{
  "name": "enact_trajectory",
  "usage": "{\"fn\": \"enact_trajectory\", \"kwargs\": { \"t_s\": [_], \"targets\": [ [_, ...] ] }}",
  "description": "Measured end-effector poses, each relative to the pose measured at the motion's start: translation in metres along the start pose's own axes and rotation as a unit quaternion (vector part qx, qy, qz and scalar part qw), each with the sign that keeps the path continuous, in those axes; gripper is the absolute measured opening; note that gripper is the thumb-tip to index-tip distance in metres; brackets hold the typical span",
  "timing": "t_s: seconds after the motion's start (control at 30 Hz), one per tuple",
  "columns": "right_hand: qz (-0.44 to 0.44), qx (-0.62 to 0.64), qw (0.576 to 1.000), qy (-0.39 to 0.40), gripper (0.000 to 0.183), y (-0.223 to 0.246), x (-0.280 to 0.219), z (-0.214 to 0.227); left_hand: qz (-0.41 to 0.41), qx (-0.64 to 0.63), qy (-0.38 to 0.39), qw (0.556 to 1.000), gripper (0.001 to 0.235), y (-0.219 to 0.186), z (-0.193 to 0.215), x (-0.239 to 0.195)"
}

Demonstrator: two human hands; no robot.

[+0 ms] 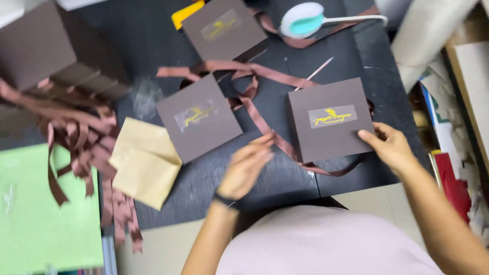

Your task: Applying gold foil decals to the lids of brown gift boxes using a mini heat press tool and peeling off the transfer film.

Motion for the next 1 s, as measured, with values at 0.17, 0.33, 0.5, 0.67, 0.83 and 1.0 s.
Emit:
{"fn": "enact_trajectory", "kwargs": {
  "t_s": [0.17,0.33,0.5,0.67,0.83,1.0],
  "targets": [
    [0.054,-0.148,0.986,-0.055,0.051,0.004,-0.015,-0.017,0.082,0.208,0.001,0.975,0.006,0.091,-0.042,0.038],
    [0.22,-0.035,0.975,-0.01,0.036,0.006,-0.019,-0.026,0.036,0.206,-0.02,0.978,0.016,0.045,-0.078,0.015],
    [0.255,0.033,0.965,0.049,0.054,0.136,-0.048,-0.083,0.074,0.207,-0.064,0.973,0.014,0.041,-0.053,-0.001],
    [0.178,0.268,0.941,0.102,0.048,0.204,0.02,-0.175,-0.182,0.221,-0.082,0.955,0.014,-0.116,-0.042,-0.019],
    [0.159,0.229,0.955,0.1,0.055,0.291,0.073,-0.341,-0.246,0.273,-0.163,0.916,0.01,-0.177,-0.002,-0.07],
    [0.103,0.104,0.986,0.085,0.07,0.308,0.109,-0.464,-0.235,0.215,-0.232,0.919,0.009,-0.18,0.061,-0.134]
  ]
}}
Point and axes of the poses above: each hand's wrist, its own x-axis towards the middle knuckle, its own z-axis out of the back of the hand, y = z × x, the point moved 4 cm from there along x, towards the middle knuckle, and after that the axes turned 12 degrees about x, right-handed, at the moved point
